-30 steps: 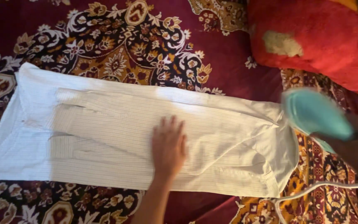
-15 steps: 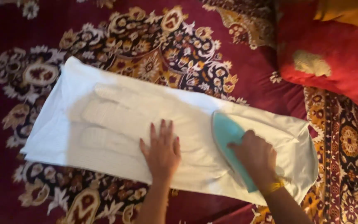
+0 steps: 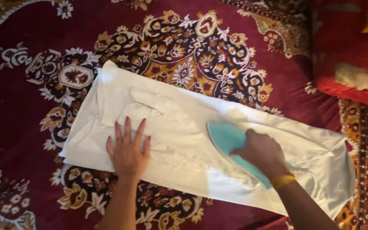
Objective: Ironing and then folding a white shirt on a bed.
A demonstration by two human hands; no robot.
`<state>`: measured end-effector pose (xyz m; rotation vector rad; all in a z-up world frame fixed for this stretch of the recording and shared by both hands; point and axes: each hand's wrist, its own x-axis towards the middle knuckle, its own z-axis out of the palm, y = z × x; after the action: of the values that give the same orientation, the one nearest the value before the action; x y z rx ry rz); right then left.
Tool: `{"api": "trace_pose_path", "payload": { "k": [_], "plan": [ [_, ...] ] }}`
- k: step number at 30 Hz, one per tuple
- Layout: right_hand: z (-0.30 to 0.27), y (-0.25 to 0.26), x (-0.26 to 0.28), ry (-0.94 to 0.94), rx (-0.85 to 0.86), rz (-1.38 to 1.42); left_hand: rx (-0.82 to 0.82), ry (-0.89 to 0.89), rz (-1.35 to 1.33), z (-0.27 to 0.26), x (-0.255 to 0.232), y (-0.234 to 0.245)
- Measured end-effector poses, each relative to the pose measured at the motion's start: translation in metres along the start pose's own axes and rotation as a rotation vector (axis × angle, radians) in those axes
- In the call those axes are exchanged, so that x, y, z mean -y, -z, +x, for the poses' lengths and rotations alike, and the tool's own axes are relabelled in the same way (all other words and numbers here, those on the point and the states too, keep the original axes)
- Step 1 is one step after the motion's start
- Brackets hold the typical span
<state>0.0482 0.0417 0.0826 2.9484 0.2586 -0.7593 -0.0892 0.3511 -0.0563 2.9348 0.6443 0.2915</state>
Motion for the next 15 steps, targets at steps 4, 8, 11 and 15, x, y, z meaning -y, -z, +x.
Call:
{"api": "trace_pose_path", "payload": {
  "k": [4, 8, 11, 15],
  "plan": [
    [0.024, 0.012, 0.033, 0.047, -0.097, 0.057, -0.012, 0.001, -0.062, -0.002, 0.0, 0.001],
    [0.012, 0.028, 0.056, 0.229, 0.001, 0.075, -0.003, 0.004, -0.053, -0.001, -0.001, 0.005],
    [0.002, 0.03, 0.073, 0.265, 0.072, -0.03, 0.025, -0.006, -0.056, 0.004, 0.003, 0.001],
    [0.009, 0.024, 0.079, 0.056, 0.002, -0.005, 0.026, -0.014, -0.04, 0.001, 0.004, -0.005]
  ]
}}
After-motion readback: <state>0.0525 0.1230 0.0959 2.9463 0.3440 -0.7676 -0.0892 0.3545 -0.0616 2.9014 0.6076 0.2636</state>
